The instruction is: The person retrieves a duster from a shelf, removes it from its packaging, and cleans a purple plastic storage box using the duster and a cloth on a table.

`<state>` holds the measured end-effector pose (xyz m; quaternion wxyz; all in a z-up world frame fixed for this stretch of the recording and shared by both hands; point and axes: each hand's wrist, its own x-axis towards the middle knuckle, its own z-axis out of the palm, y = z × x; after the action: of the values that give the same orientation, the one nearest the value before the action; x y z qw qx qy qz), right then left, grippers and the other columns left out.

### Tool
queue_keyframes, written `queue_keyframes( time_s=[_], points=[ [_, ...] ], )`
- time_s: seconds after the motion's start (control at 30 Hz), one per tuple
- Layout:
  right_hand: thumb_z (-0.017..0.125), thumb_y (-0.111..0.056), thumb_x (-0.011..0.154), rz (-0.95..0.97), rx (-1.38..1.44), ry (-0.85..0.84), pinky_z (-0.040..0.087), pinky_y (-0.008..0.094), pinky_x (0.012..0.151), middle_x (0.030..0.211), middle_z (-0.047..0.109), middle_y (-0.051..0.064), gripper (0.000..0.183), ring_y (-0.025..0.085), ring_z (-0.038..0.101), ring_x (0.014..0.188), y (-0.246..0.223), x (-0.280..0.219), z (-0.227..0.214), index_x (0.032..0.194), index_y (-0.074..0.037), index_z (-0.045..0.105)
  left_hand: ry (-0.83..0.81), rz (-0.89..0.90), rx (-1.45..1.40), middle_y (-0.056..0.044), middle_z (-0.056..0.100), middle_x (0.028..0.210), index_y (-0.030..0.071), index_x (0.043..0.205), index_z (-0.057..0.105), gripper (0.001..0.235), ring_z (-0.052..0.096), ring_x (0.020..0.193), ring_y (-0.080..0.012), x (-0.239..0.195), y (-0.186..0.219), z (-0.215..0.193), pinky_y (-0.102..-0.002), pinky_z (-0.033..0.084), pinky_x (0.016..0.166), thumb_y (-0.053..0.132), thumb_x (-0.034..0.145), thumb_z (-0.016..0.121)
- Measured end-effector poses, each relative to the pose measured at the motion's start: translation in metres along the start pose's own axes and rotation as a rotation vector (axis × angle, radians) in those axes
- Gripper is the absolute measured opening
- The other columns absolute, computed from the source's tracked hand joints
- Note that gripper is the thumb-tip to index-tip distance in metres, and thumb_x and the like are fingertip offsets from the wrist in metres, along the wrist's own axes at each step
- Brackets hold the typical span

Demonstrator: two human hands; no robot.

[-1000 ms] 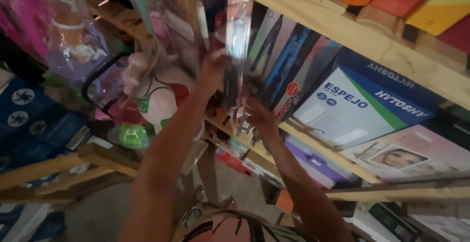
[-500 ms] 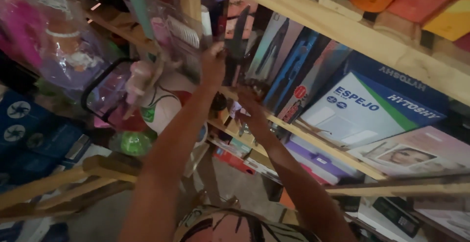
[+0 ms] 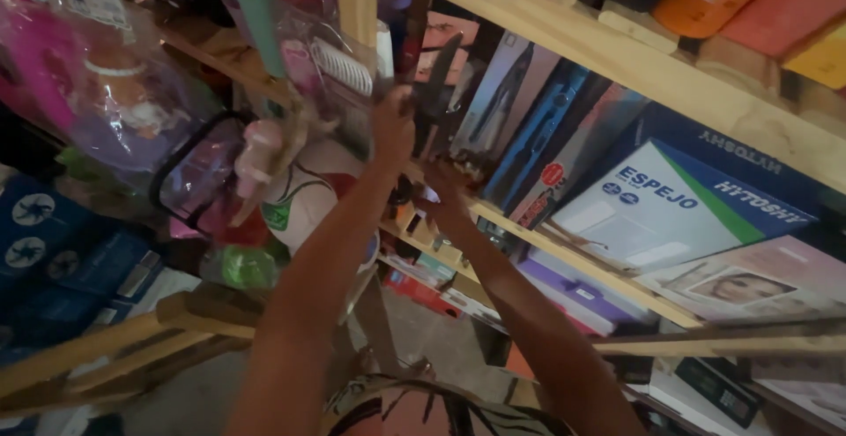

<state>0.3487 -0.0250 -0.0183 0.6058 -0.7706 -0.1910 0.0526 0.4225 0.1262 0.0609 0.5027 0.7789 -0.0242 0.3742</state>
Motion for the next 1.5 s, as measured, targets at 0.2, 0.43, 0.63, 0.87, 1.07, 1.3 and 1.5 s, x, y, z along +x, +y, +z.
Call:
queue_keyframes(
  time_s=[0.2, 0.43, 0.63, 0.87, 1.07, 1.3, 1.5],
  points=[
    [0.08, -0.031, 0.088, 0.111, -0.129, 0.083, 0.056, 0.037, 0.04, 0.15, 0.04, 0.031, 0.076, 0.048, 0.069, 0.086, -0.009, 0.01, 0.009, 0.152, -0.012, 0.043, 0.038, 0.022, 0.061, -0.009, 0.074, 0.107, 0.016, 0.124, 0.067, 0.037, 0.071, 0.103, -0.0301, -0.009, -0.01, 0.001, -0.044, 0.052, 0.096, 0.004, 0.091, 0.057],
    [0.083, -0.029, 0.085, 0.174, 0.035, 0.067, 0.041, 0.049, 0.085, 0.156, 0.035, 0.019, 0.086, 0.037, 0.04, 0.114, -0.092, -0.006, 0.019, 0.156, -0.016, 0.036, 0.084, 0.155, 0.036, -0.02, 0.068, 0.12, 0.01, 0.141, 0.056, 0.052, 0.068, 0.109, -0.0376, -0.018, -0.034, 0.009, -0.05, 0.053, 0.094, -0.009, 0.092, 0.053],
    [0.081, -0.02, 0.087, 0.013, 0.106, 0.066, 0.027, 0.051, 0.121, 0.165, 0.02, 0.016, 0.089, 0.039, 0.025, 0.148, -0.07, -0.005, 0.023, 0.159, -0.017, 0.031, -0.048, 0.015, -0.034, -0.022, 0.054, 0.144, 0.007, 0.151, 0.046, 0.06, 0.054, 0.132, -0.0388, -0.018, 0.008, -0.01, -0.05, 0.041, 0.113, -0.009, 0.093, 0.052],
    [0.076, -0.018, 0.094, -0.17, -0.015, -0.005, 0.01, 0.053, 0.124, 0.168, 0.015, 0.013, 0.086, 0.036, 0.008, 0.153, -0.027, -0.004, 0.017, 0.163, -0.017, 0.025, 0.081, 0.278, -0.23, -0.027, 0.045, 0.15, 0.002, 0.154, 0.04, 0.069, 0.042, 0.139, -0.0449, -0.028, 0.027, -0.007, -0.055, 0.029, 0.118, 0.02, 0.097, 0.075],
    [0.072, -0.013, 0.096, 0.015, 0.106, -0.015, 0.019, 0.051, 0.123, 0.168, 0.015, 0.01, 0.084, 0.036, 0.016, 0.152, -0.046, -0.031, 0.016, 0.163, -0.022, 0.023, -0.044, 0.152, 0.009, -0.031, 0.046, 0.146, 0.002, 0.152, 0.041, 0.057, 0.046, 0.134, -0.0492, -0.061, 0.037, -0.05, -0.054, 0.037, 0.114, 0.0, 0.098, 0.061],
    [0.081, -0.027, 0.089, 0.055, -0.146, 0.099, 0.045, 0.053, 0.107, 0.165, 0.018, 0.02, 0.085, 0.042, 0.04, 0.14, -0.05, -0.073, 0.01, 0.16, -0.017, 0.033, -0.202, -0.066, 0.027, -0.026, 0.051, 0.143, 0.01, 0.155, 0.04, 0.077, 0.051, 0.129, -0.0437, -0.129, 0.018, -0.049, -0.05, 0.046, 0.107, 0.005, 0.087, 0.075],
    [0.07, -0.01, 0.095, 0.294, 0.088, 0.14, 0.035, 0.045, 0.117, 0.17, 0.004, 0.005, 0.079, 0.03, 0.024, 0.151, -0.057, -0.104, 0.0, 0.161, -0.029, 0.03, -0.22, 0.008, 0.03, -0.01, 0.056, 0.143, 0.015, 0.153, 0.045, 0.05, 0.059, 0.126, -0.0266, -0.166, 0.011, -0.036, -0.045, 0.042, 0.111, 0.021, 0.104, 0.055]
  ],
)
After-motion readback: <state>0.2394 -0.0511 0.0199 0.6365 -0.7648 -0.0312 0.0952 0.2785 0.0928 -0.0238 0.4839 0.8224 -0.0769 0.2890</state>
